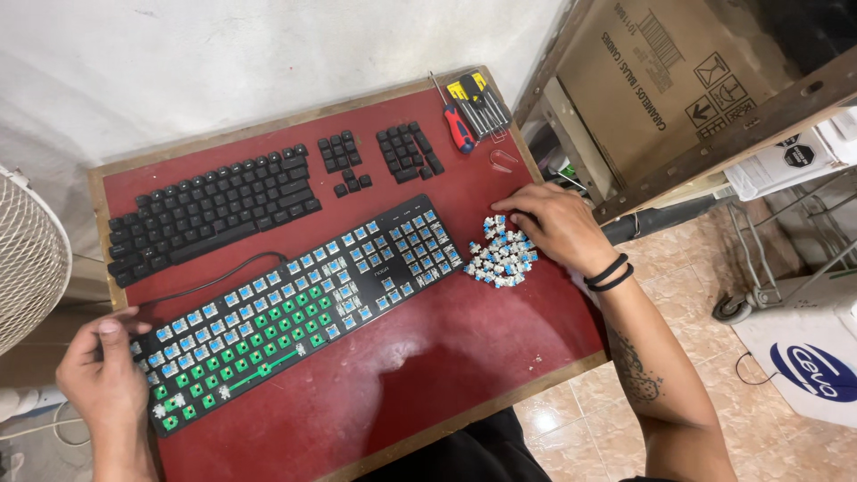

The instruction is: The person installs blue and white mechanical switches onto a keyboard PCB, picking them one by one from a pile and pressing them into place. The person works across the board, filling empty switch sockets until the entire PCB is populated.

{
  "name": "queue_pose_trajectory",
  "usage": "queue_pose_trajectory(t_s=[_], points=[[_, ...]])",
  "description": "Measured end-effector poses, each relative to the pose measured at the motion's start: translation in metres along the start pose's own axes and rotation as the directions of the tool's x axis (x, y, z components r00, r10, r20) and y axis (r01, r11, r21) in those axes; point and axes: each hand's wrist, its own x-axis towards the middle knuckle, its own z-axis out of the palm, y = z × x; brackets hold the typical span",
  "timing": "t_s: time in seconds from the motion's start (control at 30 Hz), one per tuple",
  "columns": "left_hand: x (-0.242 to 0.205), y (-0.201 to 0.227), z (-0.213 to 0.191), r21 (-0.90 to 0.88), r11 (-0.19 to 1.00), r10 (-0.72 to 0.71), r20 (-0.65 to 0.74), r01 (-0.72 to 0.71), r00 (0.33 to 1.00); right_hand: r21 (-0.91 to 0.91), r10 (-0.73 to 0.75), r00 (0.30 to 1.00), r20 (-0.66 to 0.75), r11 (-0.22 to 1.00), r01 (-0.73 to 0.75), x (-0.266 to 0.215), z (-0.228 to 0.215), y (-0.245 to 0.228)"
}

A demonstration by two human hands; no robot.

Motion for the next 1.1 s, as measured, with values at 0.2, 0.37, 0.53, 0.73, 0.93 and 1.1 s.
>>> queue_pose_trajectory(t_s=[0.2,0.37,0.53,0.73,0.93,1.1], points=[[-0.001,-0.003,0.0,-0.017,1.0,-0.019,0.005,0.019,1.0,-0.023,0.013,0.996,0.084,1.0,-0.011,0.006,-0.005,-0.009],[-0.002,0.001,-0.001,-0.004,1.0,-0.017,0.006,0.017,1.0,-0.048,0.042,0.998,0.053,0.998,-0.039,0.011,0.004,-0.005],[-0.002,-0.001,-0.001,-0.015,1.0,-0.013,0.011,0.013,1.0,-0.049,0.053,0.999,0.005,0.997,-0.053,0.01,0.007,-0.001],[-0.002,-0.003,-0.001,-0.03,1.0,-0.008,0.009,0.008,1.0,-0.074,0.124,0.99,-0.063,0.989,-0.129,0.007,0.006,-0.009],[-0.002,0.006,-0.001,-0.012,0.999,-0.046,0.016,0.046,0.999,-0.152,0.169,0.986,-0.016,0.974,-0.169,0.009,0.011,-0.013],[-0.002,0.018,0.0,-0.003,0.999,-0.035,0.026,0.036,0.999,-0.102,-0.018,0.993,-0.114,0.995,0.007,0.015,0.018,-0.017]])
